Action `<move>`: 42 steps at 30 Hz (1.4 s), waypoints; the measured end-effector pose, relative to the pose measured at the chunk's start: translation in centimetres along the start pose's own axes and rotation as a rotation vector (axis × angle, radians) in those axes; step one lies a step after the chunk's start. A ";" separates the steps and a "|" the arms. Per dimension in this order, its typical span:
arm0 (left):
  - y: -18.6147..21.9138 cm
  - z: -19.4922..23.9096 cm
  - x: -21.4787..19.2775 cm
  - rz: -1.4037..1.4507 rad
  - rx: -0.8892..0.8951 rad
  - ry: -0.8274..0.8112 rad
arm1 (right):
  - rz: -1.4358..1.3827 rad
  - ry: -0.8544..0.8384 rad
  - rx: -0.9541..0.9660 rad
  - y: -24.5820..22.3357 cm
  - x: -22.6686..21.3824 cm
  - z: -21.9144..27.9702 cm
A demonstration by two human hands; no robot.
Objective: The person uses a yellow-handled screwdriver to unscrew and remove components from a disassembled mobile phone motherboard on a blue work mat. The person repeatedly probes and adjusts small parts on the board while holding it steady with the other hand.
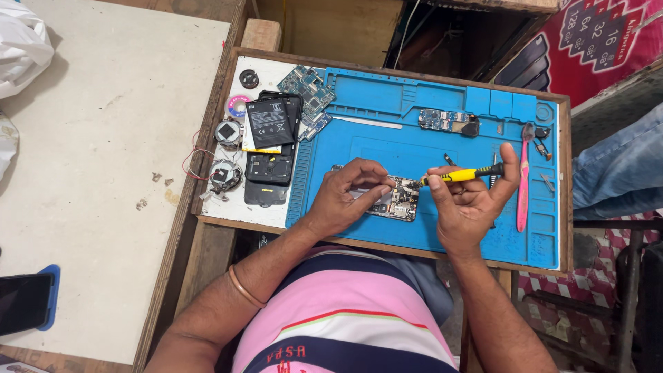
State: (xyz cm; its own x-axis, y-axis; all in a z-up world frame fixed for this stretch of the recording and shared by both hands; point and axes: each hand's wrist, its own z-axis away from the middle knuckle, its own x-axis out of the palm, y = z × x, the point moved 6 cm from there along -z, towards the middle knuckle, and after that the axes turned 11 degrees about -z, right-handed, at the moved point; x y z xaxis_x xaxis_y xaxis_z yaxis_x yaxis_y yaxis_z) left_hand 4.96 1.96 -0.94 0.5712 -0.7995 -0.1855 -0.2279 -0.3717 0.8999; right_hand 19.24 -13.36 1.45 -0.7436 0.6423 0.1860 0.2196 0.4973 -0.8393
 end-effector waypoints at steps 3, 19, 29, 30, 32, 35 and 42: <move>0.0 0.0 0.0 0.007 0.010 0.003 | 0.026 -0.001 0.008 0.2 -0.1 0.1; 0.0 0.1 0.2 -0.020 0.002 -0.013 | 0.041 -0.024 -0.007 0.3 -0.2 0.3; 0.0 0.1 0.1 -0.027 0.004 -0.017 | 0.052 -0.036 -0.011 0.5 -0.2 0.4; 0.0 0.1 0.1 -0.030 -0.002 -0.017 | 0.062 -0.037 -0.011 0.5 -0.2 0.4; 0.0 0.2 0.1 -0.027 -0.009 -0.016 | 0.061 -0.037 -0.007 0.5 -0.2 0.4; 0.2 0.1 0.1 -0.032 0.005 -0.014 | 0.060 -0.043 -0.011 0.5 -0.1 0.5; 0.4 0.2 0.1 -0.032 0.005 0.008 | 0.058 -0.049 -0.016 0.9 -0.3 0.7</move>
State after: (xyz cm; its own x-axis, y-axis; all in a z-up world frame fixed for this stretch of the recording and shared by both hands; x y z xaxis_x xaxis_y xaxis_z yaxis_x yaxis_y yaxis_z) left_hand 4.80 1.68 -0.69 0.5842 -0.7837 -0.2111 -0.2136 -0.3994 0.8916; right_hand 19.27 -13.52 0.29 -0.7592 0.6411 0.1123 0.2724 0.4696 -0.8398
